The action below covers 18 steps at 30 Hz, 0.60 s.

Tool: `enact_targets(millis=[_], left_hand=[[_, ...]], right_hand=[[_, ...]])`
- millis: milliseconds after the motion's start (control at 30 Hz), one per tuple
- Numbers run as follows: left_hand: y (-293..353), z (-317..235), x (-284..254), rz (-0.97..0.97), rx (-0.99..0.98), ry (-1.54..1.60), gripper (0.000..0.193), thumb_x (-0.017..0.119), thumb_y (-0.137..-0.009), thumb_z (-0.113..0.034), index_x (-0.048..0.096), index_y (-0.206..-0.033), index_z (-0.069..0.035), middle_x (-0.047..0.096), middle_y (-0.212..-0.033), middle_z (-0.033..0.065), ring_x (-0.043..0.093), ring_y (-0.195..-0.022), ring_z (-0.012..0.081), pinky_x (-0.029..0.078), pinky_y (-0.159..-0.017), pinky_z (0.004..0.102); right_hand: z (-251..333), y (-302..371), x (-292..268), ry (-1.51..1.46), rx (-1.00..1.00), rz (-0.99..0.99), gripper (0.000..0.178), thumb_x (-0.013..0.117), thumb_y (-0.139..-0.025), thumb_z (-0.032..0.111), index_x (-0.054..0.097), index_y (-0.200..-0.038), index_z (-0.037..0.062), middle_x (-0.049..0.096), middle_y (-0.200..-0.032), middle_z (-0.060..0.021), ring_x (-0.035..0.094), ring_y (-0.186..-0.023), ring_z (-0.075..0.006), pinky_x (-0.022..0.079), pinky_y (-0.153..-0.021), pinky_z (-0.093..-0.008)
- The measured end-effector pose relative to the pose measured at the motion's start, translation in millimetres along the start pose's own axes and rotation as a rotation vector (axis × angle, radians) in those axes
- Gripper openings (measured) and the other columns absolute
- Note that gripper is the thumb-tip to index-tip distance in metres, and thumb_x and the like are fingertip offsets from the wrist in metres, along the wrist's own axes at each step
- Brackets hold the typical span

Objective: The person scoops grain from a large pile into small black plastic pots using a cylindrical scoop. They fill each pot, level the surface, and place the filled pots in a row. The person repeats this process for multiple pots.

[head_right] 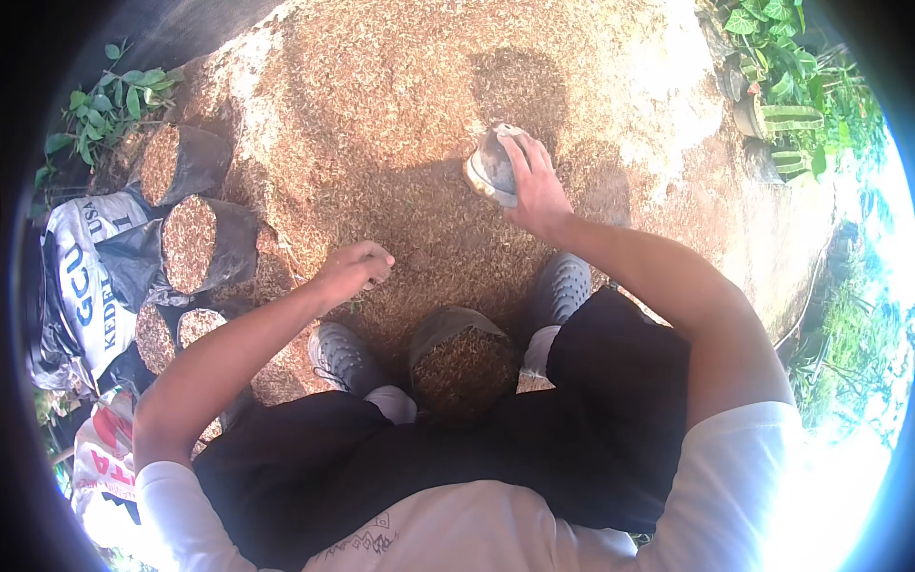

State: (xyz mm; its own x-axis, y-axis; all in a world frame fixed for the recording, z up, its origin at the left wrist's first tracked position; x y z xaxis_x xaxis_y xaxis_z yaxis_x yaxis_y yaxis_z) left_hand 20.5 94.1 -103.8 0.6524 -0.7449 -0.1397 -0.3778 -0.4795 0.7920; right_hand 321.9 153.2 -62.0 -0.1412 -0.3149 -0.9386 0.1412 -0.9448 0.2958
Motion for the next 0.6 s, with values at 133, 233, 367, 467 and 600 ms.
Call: enact_targets(millis=[133,233,367,467,600], left_hand=[[-7,1,11,0.093,-0.036,-0.042,0.038,0.066,-0.105,-0.038,0.068,-0.126,-0.006,0.073,-0.117,0.0079,0.069,-0.112,0.0198,0.055,-0.099,0.0389],[-14,-4,18,0.129,-0.015,-0.072,0.039,0.065,-0.106,-0.039,0.067,-0.127,-0.006,0.073,-0.117,0.0079,0.068,-0.113,0.0196,0.056,-0.099,0.0390],[-19,-12,21,0.095,0.017,-0.091,0.046,0.068,-0.101,-0.046,0.073,-0.126,-0.007,0.076,-0.118,0.0123,0.071,-0.112,0.0246,0.052,-0.102,0.0418],[-17,-14,17,0.064,-0.009,-0.171,0.051,0.067,-0.101,-0.048,0.071,-0.133,-0.008,0.071,-0.133,0.0158,0.065,-0.128,0.0282,0.048,-0.111,0.0436],[-8,-15,16,0.107,-0.012,-0.157,0.055,0.064,-0.106,-0.040,0.060,-0.147,-0.004,0.062,-0.146,0.0180,0.062,-0.132,0.0274,0.052,-0.110,0.0426]], right_hand=[[9,28,5,-0.136,-0.042,-0.042,0.119,0.091,-0.072,0.016,0.016,-0.165,0.0108,0.030,-0.160,-0.0259,0.028,-0.154,-0.0477,0.030,-0.133,-0.0507],[14,43,4,-0.185,0.001,-0.092,0.121,0.092,-0.070,0.015,0.016,-0.165,0.0107,0.031,-0.159,-0.0255,0.028,-0.154,-0.0473,0.030,-0.132,-0.0510],[25,62,6,-0.232,0.037,-0.091,0.122,0.093,-0.065,0.013,0.021,-0.163,0.0090,0.034,-0.158,-0.0237,0.033,-0.151,-0.0467,0.031,-0.131,-0.0512],[14,75,8,-0.382,0.215,-0.145,0.125,0.093,-0.063,0.016,0.019,-0.164,0.0059,0.034,-0.157,-0.0254,0.036,-0.149,-0.0458,0.031,-0.131,-0.0495],[-13,91,25,-0.454,0.507,-0.175,0.127,0.093,-0.067,0.023,0.013,-0.164,0.0043,0.034,-0.156,-0.0260,0.037,-0.148,-0.0435,0.035,-0.128,-0.0491]])
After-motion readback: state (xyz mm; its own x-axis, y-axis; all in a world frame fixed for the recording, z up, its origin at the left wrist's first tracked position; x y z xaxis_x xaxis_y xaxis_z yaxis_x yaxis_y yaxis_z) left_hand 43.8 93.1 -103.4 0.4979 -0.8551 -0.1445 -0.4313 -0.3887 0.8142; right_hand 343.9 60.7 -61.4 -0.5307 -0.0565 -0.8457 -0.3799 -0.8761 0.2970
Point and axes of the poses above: each hand's wrist, its own y-axis away from the middle knuckle, its own x-axis out of the palm, z = x × y, the point moved 9 cm from there along -y, towards the middle knuckle
